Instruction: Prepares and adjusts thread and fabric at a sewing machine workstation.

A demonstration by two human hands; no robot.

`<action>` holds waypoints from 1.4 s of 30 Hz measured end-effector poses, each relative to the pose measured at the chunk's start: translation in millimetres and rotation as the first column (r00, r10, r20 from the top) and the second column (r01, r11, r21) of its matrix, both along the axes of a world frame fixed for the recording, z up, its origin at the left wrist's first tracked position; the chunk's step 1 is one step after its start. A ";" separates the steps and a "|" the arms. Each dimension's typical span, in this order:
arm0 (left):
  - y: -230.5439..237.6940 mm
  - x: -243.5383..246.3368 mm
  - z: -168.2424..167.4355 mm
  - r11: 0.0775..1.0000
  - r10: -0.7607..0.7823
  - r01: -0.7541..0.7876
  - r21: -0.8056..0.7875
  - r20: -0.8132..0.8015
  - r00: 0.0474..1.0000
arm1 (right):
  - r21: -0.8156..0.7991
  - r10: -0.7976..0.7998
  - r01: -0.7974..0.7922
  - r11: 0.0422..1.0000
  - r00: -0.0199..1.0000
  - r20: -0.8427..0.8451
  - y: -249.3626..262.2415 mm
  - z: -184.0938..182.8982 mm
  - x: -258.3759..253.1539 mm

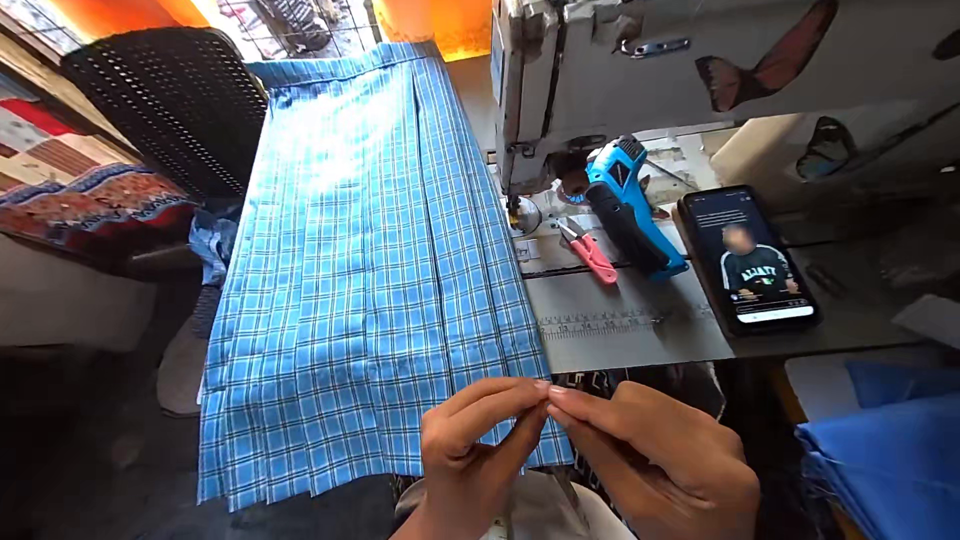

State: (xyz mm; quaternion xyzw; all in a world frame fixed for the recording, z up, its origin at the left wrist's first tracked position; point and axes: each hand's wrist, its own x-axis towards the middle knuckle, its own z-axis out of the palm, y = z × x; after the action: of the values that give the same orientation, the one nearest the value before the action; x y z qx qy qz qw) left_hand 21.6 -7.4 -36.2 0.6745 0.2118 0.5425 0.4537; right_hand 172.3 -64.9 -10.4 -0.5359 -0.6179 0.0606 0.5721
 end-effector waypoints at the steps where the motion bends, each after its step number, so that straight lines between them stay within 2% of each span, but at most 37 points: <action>1: -0.1 -0.1 0.1 1.000 0.010 -0.010 0.018 -0.001 1.000 | 0.003 -0.009 0.009 1.000 1.000 0.008 -0.7 1.4 -1.6; 8: -0.1 -2.2 2.5 0.996 0.034 -0.035 0.084 0.011 0.999 | 0.025 0.074 -0.073 0.997 0.996 -0.045 0.1 7.5 -12.6; 42: 4.8 -1.6 6.6 0.987 0.078 -0.072 0.146 -0.032 0.996 | 0.032 0.031 -0.033 0.999 0.998 0.054 6.5 15.1 -14.0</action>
State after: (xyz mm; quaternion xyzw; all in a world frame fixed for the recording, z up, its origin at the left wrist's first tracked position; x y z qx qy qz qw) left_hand 19.9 -2.6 -29.6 0.7074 0.2056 0.5604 0.3786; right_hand 158.2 -58.4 4.7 -0.5179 -0.6425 0.0452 0.5629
